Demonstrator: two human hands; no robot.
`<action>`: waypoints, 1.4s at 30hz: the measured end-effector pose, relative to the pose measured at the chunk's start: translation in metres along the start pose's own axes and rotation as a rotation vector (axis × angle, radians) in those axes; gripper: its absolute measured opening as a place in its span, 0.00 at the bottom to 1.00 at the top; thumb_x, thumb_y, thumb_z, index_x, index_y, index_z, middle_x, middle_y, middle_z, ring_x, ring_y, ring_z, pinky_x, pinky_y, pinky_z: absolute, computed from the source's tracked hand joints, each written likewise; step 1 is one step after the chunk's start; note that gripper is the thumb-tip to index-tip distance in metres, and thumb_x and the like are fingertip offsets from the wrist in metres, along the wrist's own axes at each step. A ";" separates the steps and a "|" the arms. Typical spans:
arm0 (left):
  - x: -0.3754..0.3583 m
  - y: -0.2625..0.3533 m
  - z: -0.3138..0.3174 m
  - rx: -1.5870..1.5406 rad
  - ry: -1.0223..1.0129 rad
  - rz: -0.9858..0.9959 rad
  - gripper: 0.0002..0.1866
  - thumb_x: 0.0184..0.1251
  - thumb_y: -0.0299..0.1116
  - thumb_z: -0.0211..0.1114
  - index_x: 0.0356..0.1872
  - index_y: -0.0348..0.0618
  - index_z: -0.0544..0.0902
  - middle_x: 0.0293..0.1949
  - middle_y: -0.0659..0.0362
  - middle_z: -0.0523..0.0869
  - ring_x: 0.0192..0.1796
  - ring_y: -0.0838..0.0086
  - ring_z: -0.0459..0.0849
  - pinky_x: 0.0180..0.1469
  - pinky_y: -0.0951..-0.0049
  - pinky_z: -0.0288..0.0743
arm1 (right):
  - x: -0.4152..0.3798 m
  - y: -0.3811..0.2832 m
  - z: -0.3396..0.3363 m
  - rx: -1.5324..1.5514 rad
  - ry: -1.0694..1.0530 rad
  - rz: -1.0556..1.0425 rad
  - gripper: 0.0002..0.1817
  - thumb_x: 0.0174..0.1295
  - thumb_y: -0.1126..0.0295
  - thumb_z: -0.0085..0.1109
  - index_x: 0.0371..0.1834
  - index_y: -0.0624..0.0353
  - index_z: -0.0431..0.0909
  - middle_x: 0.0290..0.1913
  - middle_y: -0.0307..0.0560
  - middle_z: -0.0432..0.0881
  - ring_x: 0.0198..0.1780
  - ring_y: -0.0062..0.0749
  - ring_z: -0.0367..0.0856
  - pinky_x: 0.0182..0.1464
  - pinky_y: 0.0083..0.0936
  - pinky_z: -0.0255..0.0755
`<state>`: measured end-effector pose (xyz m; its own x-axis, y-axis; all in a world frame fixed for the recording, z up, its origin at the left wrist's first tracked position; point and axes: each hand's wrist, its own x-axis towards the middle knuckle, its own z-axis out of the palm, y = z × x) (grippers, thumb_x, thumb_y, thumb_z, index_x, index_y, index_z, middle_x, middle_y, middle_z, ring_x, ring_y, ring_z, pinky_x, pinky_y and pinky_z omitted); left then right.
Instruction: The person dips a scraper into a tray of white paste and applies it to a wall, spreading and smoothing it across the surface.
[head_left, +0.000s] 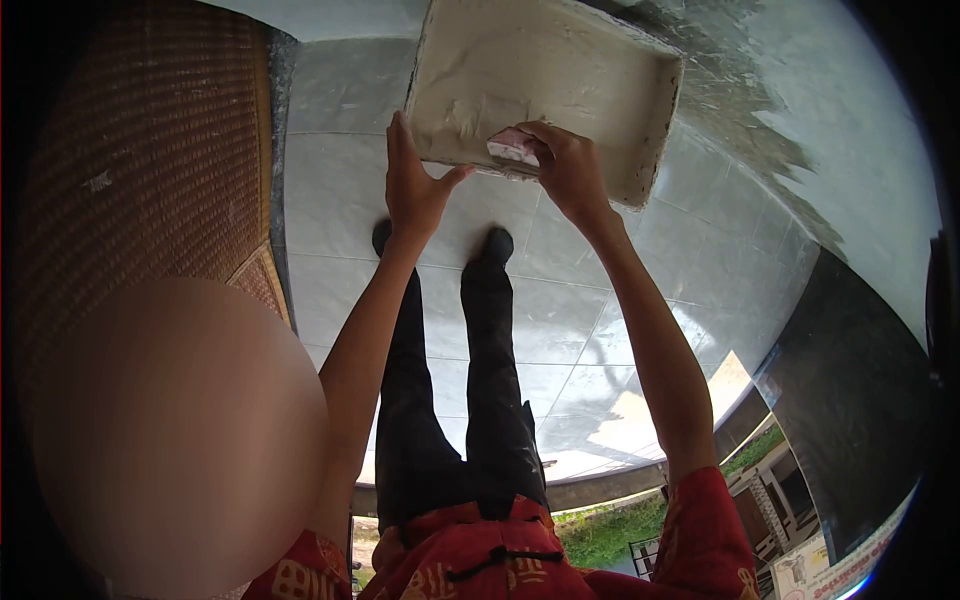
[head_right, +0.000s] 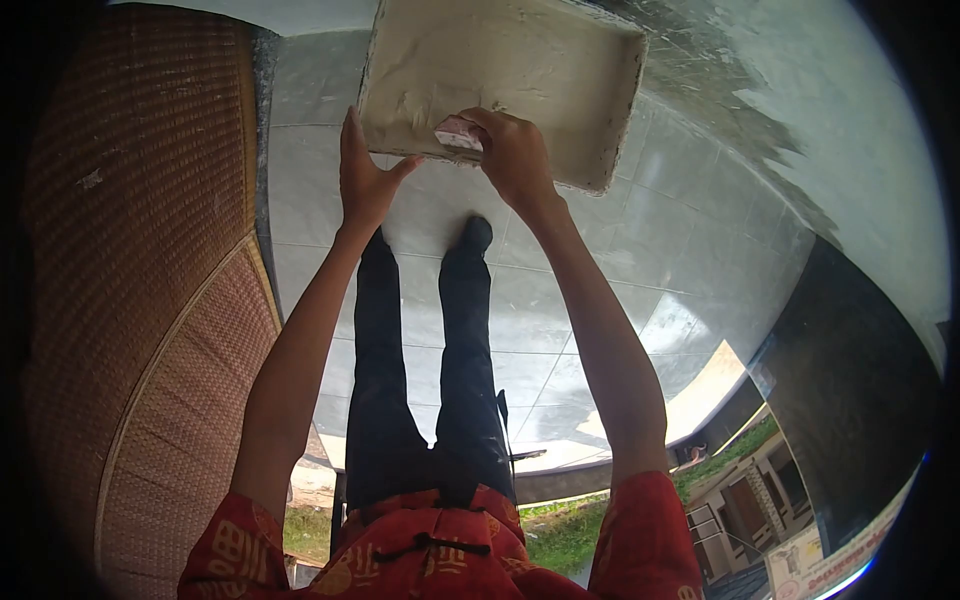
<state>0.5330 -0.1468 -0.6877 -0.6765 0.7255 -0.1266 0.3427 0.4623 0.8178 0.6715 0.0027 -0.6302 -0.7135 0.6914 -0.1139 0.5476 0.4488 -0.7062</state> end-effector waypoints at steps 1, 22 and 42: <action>0.000 -0.001 0.000 0.030 0.011 0.018 0.61 0.44 0.45 0.83 0.75 0.31 0.52 0.74 0.38 0.60 0.76 0.49 0.60 0.74 0.57 0.60 | 0.001 -0.001 -0.001 -0.024 -0.018 0.005 0.12 0.62 0.79 0.59 0.47 0.55 0.86 0.38 0.55 0.88 0.39 0.49 0.87 0.42 0.38 0.79; 0.027 0.048 -0.072 0.113 0.080 0.183 0.56 0.58 0.45 0.75 0.78 0.37 0.47 0.77 0.38 0.55 0.80 0.45 0.48 0.77 0.50 0.51 | 0.004 -0.065 -0.078 0.846 0.000 0.365 0.17 0.70 0.73 0.59 0.59 0.68 0.75 0.43 0.47 0.87 0.46 0.24 0.84 0.45 0.27 0.79; 0.097 0.347 -0.416 0.163 0.790 1.002 0.28 0.76 0.40 0.53 0.71 0.34 0.67 0.71 0.44 0.69 0.76 0.41 0.59 0.71 0.43 0.57 | 0.010 -0.446 -0.278 1.238 0.363 -0.318 0.15 0.70 0.74 0.55 0.57 0.69 0.72 0.44 0.47 0.84 0.44 0.26 0.85 0.50 0.28 0.83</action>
<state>0.3155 -0.1284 -0.1822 -0.2600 0.3193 0.9113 0.9607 -0.0092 0.2773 0.5412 -0.0330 -0.1221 -0.4729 0.8509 0.2289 -0.5150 -0.0561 -0.8554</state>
